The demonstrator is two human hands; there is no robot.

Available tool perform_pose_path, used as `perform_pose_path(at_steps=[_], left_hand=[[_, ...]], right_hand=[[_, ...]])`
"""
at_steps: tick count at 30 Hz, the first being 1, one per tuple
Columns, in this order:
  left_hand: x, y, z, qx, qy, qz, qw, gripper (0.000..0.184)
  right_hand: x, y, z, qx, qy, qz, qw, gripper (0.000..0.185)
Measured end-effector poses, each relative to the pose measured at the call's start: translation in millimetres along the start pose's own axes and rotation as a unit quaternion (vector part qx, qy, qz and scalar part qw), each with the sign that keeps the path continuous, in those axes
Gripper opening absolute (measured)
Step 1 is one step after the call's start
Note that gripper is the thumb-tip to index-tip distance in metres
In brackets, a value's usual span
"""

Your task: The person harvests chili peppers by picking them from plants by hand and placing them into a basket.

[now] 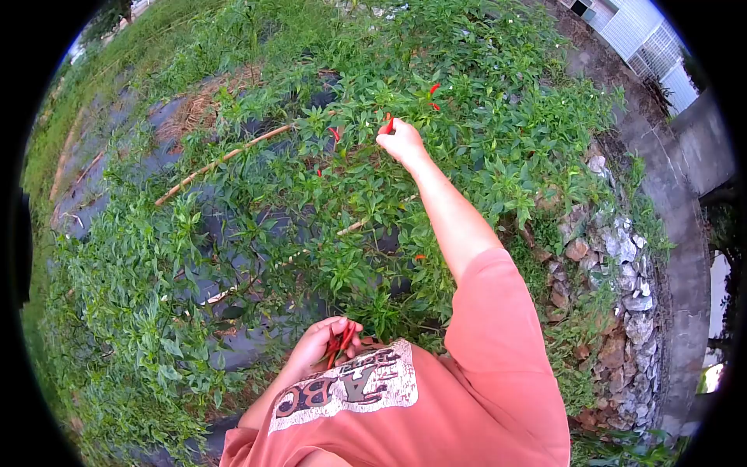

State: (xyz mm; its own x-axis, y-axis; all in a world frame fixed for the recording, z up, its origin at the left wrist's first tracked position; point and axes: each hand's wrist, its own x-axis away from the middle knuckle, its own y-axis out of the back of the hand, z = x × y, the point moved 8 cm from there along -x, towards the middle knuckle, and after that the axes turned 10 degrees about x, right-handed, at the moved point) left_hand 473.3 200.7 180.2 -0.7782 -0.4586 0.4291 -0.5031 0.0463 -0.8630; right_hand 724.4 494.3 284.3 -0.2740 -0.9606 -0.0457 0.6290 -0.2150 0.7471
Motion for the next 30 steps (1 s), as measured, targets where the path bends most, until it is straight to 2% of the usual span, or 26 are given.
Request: perform_pose_path(at_steps=[1, 3, 4, 8, 9, 11, 12, 13, 15, 16, 19, 25, 30], left_hand=[[-1.2, 0.5, 0.2, 0.002, 0.001, 0.002, 1.0, 0.028], [-3.5, 0.9, -1.1, 0.003, 0.003, 0.005, 1.0, 0.028], [-4.2, 0.7, -1.8, 0.0, 0.003, 0.009, 1.0, 0.028], [-5.7, 0.3, -3.9, 0.004, 0.008, 0.012, 1.0, 0.028], [-5.3, 0.0, -4.4, 0.005, 0.009, 0.008, 1.0, 0.028], [-5.0, 0.6, -4.5, 0.008, 0.012, 0.003, 1.0, 0.028], [-4.8, 0.9, -4.3, 0.004, 0.012, 0.005, 1.0, 0.028], [-4.5, 1.3, -3.8, -0.001, 0.013, 0.007, 1.0, 0.029], [-4.5, 1.2, -4.4, 0.003, 0.012, 0.007, 1.0, 0.028], [-4.4, 0.8, -4.5, 0.008, 0.01, 0.008, 1.0, 0.028], [-4.8, 0.9, -2.9, 0.015, 0.005, 0.018, 1.0, 0.028], [0.2, 4.7, -1.3, 0.008, -0.003, 0.015, 1.0, 0.029], [2.2, 9.2, -0.6, 0.014, -0.009, 0.003, 1.0, 0.027]], right_hand=[[3.1, 5.4, 8.0, 0.002, -0.001, 0.002, 1.0, 0.016], [10.5, -6.7, 1.7, -0.061, -0.097, 0.135, 0.984, 0.013], [14.4, -5.4, 4.3, -0.069, -0.106, 0.158, 0.979, 0.014], [10.2, 0.0, 7.6, 0.015, -0.066, 0.192, 0.979, 0.016], [9.4, 2.9, 9.3, 0.016, -0.067, 0.192, 0.979, 0.016], [5.6, 8.6, 14.6, 0.146, -0.022, 0.193, 0.97, 0.021], [1.4, 9.2, 22.3, 0.229, 0.053, 0.167, 0.957, 0.019], [1.7, 8.8, 19.3, 0.229, 0.052, 0.168, 0.958, 0.019], [16.5, 17.0, 47.3, 0.448, 0.116, 0.087, 0.882, 0.017], [17.3, 12.3, 48.0, 0.478, 0.148, 0.08, 0.862, 0.018], [17.2, -2.5, 40.8, 0.459, 0.168, 0.112, 0.865, 0.021], [14.6, -22.0, 54.0, 0.463, 0.207, 0.085, 0.858, 0.02], [-6.7, -35.9, 37.0, 0.494, 0.16, 0.103, 0.848, 0.024]])
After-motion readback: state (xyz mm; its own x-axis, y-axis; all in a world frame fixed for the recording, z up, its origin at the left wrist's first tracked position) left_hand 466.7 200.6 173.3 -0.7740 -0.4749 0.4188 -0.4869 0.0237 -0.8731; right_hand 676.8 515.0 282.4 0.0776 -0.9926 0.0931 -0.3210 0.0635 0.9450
